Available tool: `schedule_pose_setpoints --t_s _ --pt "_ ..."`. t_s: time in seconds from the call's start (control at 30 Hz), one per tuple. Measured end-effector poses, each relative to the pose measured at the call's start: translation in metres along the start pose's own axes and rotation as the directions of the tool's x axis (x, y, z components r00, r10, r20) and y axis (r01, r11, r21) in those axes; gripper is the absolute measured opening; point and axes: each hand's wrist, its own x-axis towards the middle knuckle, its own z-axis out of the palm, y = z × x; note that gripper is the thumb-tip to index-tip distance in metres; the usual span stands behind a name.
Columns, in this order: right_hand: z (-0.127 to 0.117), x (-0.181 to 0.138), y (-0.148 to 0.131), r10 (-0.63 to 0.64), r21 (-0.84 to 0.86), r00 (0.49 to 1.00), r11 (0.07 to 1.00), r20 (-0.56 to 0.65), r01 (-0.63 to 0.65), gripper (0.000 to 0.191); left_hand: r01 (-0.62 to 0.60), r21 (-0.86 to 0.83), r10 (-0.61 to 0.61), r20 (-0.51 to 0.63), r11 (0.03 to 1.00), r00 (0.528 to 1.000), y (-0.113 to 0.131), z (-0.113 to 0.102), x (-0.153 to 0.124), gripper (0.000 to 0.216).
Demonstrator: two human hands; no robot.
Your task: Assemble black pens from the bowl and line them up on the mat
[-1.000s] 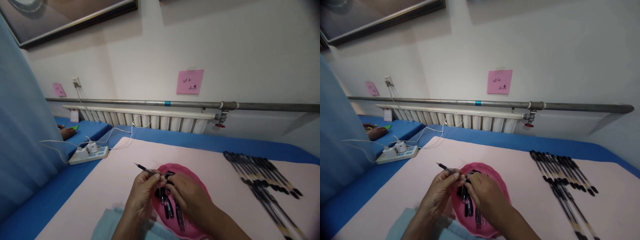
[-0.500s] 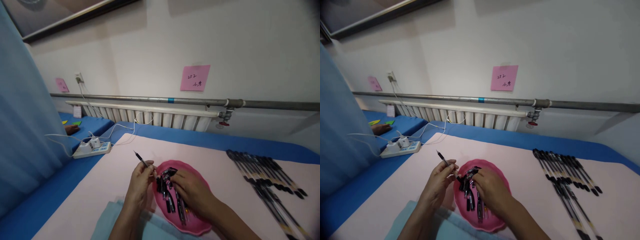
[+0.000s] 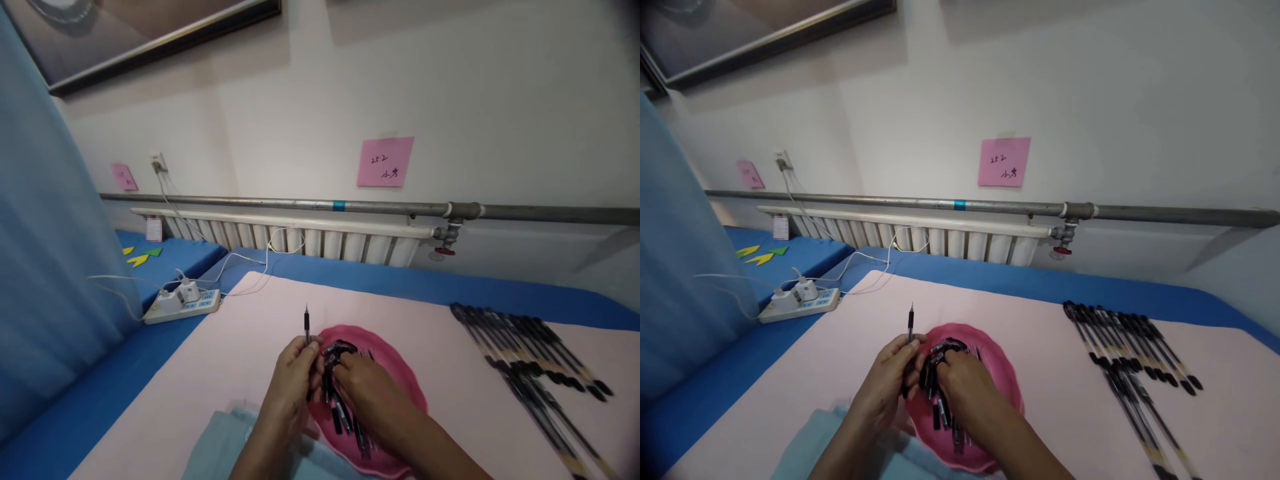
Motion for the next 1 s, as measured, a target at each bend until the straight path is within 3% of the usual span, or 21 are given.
schedule_pose_setpoints --t_s 0.13,0.23,0.33,0.43,0.53,0.63,0.73,1.0 --pt "-0.004 -0.001 0.003 0.026 0.184 0.999 0.983 -0.024 -0.021 0.024 0.018 0.062 -0.019 0.005 0.998 1.0 0.002 0.001 -0.003 0.04" --pt "-0.017 0.0 0.01 0.206 0.454 0.973 0.88 -0.103 -0.139 0.019 0.014 0.133 -0.017 0.02 0.991 1.0 0.006 0.002 -0.007 0.041" --pt "-0.032 0.002 0.018 0.501 0.738 0.857 0.623 -0.123 -0.258 0.013 0.03 0.142 -0.046 0.111 0.989 0.993 0.007 0.005 -0.009 0.044" --pt "-0.04 0.004 0.022 0.662 0.923 0.748 0.317 -0.053 -0.216 0.016 0.064 0.12 -0.087 0.191 0.991 0.978 0.002 0.009 -0.01 0.048" --pt "-0.041 0.006 0.021 0.681 0.992 0.731 0.06 0.039 -0.108 0.019 0.07 0.101 -0.091 0.22 0.992 0.971 -0.006 0.012 -0.009 0.049" --pt "-0.038 0.007 0.017 0.65 0.995 0.755 -0.098 0.088 -0.031 0.021 0.043 0.106 -0.069 0.264 0.993 0.962 -0.013 0.012 -0.007 0.046" --pt "-0.035 0.008 0.014 0.607 0.985 0.784 -0.172 0.132 -0.033 0.02 0.034 0.125 -0.069 0.291 0.992 0.954 -0.017 0.011 -0.005 0.044" --pt "-0.032 0.006 0.013 0.572 0.976 0.797 -0.192 0.194 -0.1 0.018 0.043 0.121 -0.075 0.272 0.992 0.959 -0.018 0.01 -0.004 0.045"
